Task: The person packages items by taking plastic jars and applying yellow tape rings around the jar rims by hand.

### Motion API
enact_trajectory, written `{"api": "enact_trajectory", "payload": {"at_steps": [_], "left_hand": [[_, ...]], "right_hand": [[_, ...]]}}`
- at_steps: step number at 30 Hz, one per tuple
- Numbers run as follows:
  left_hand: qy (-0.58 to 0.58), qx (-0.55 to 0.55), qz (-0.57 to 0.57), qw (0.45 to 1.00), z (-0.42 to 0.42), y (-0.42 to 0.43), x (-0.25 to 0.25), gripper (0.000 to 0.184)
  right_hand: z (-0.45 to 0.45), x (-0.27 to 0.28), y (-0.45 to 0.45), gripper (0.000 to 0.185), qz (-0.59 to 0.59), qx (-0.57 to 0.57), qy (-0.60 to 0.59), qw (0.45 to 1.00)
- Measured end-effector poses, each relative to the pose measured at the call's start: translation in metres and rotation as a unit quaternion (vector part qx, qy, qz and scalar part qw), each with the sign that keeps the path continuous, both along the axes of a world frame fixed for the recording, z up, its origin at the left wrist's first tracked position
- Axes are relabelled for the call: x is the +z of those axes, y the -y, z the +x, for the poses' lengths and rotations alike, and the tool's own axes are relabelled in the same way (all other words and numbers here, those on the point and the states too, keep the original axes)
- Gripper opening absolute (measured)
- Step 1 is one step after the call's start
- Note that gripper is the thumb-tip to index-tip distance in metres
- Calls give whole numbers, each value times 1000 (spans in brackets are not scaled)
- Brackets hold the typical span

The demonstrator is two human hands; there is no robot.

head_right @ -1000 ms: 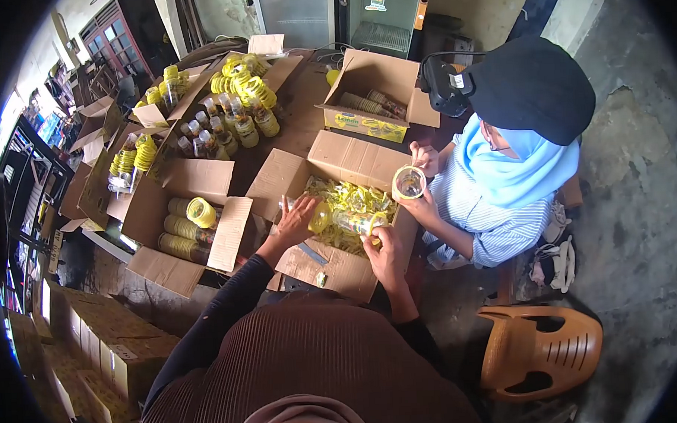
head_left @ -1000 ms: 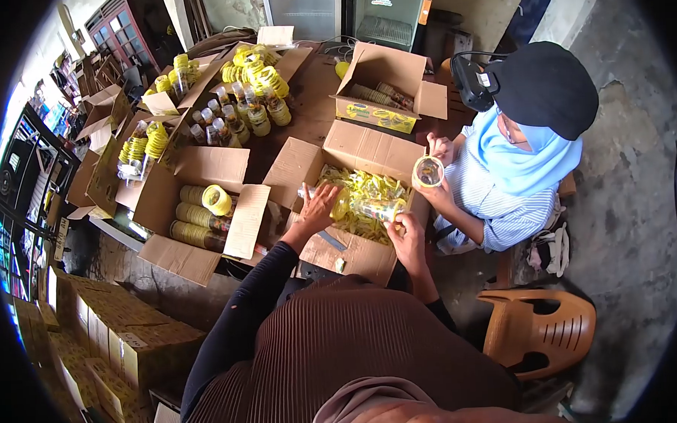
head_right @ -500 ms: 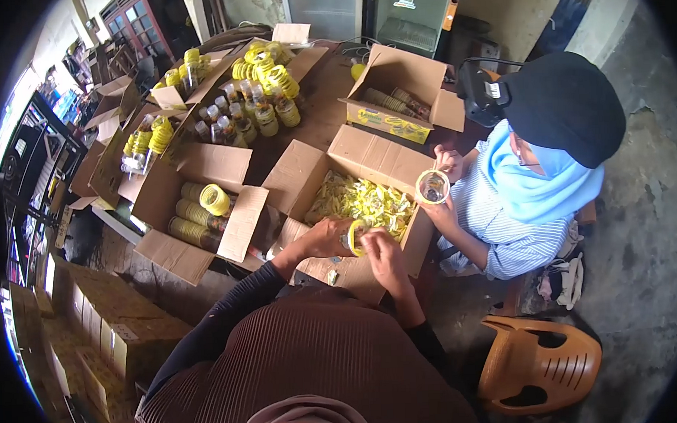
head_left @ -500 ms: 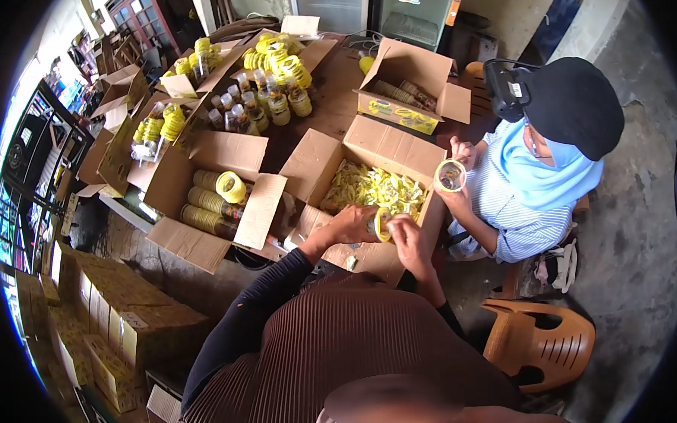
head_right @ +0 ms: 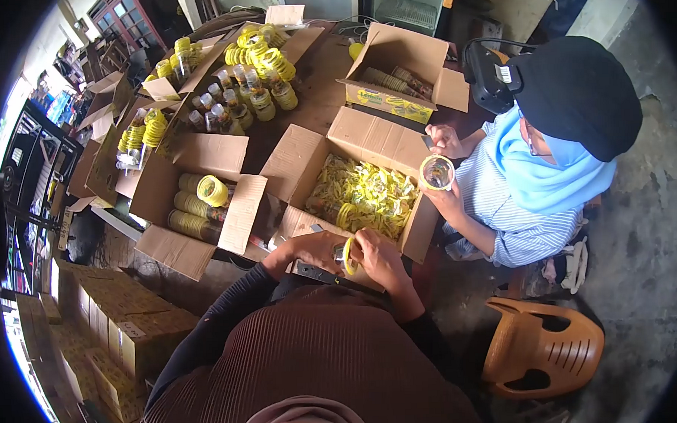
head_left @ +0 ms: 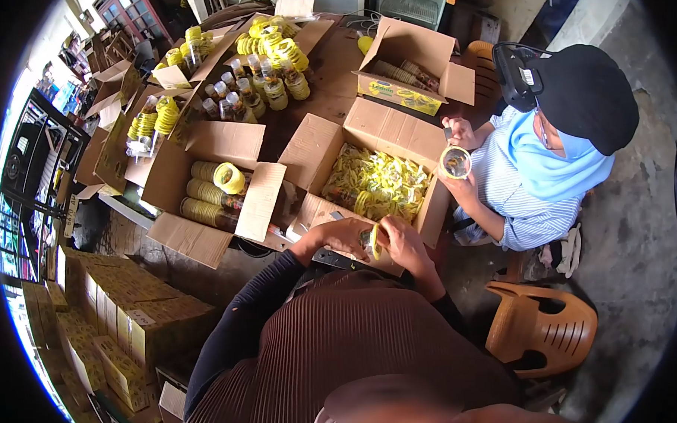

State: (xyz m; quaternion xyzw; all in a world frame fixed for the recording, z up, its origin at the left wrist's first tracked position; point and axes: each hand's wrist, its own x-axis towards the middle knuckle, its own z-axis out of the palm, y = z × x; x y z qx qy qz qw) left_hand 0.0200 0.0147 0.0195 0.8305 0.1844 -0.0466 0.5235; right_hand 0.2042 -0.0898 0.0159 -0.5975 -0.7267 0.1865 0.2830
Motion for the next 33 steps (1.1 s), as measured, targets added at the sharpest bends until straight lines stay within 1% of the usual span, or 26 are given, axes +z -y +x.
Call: {"api": "enact_trajectory", "payload": {"at_steps": [1, 2, 3, 5, 6, 7, 8, 9, 12, 14, 17, 19, 21, 23, 25, 27, 29, 30, 32, 33], "left_hand": [[0, -5, -1, 1000, -2, -1, -2, 55], [0, -13, -19, 1000, -4, -2, -5, 55], [1, -21, -36, 999, -5, -3, -3, 55], [3, -27, -56, 998, -8, -3, 1, 52], [15, -11, -55, 998, -11, -2, 0, 52], [28, 6, -54, 998, -13, -2, 0, 52], [77, 33, -100, 991, -16, -2, -8, 52], [80, 32, -98, 991, -17, -3, -9, 52], [141, 70, 71, 985, -19, -8, -8, 51], [131, 90, 85, 984, -17, -9, -5, 51], [131, 130, 94, 978, -16, -11, -1, 49], [147, 163, 80, 972, -17, -10, 0, 48], [166, 165, 77, 969, -18, -12, -2, 46], [140, 195, 52, 969, -18, -10, -2, 45], [148, 194, 59, 968, -18, -7, -2, 45], [155, 194, 65, 966, -19, -3, -3, 44], [157, 214, 77, 961, -17, -1, -8, 42], [143, 221, 85, 961, -18, 0, -14, 42], [136, 217, 83, 963, -19, 1, -18, 43], [130, 216, 83, 964, -19, 1, -17, 43]], "right_hand": [[0, 0, 0, 16, -10, 24, -5, 1000], [-1, 2, 0, 12, -39, 28, -26, 998], [0, 1, -1, 12, -40, 24, -26, 999], [1, -1, -3, 14, -33, 67, -31, 997], [0, 8, -4, 13, -25, 70, -13, 997], [2, 4, -9, 13, -23, 67, -11, 997], [4, -5, -14, 14, 20, 72, -4, 997], [5, -5, -19, 15, 64, 77, 2, 995], [5, 0, -33, 14, 60, 64, -35, 996], [3, 7, -45, 15, 42, 44, -100, 993], [4, -16, -62, 17, 47, 39, -83, 995], [-1, -23, -69, 18, 53, 28, -103, 993], [-3, -33, -75, 19, 100, 33, -112, 988], [-3, -43, -81, 19, 103, 44, -117, 987], [-5, -41, -80, 18, 106, 63, -91, 988], [-5, -41, -76, 14, 88, 70, -81, 990], [-8, -42, -75, 12, 17, 38, -175, 984], [-8, -62, -78, 13, 174, 54, -68, 981], [-8, -73, -80, 16, 165, 53, -61, 983], [-10, -68, -79, 18, 157, 54, -54, 985]]}}
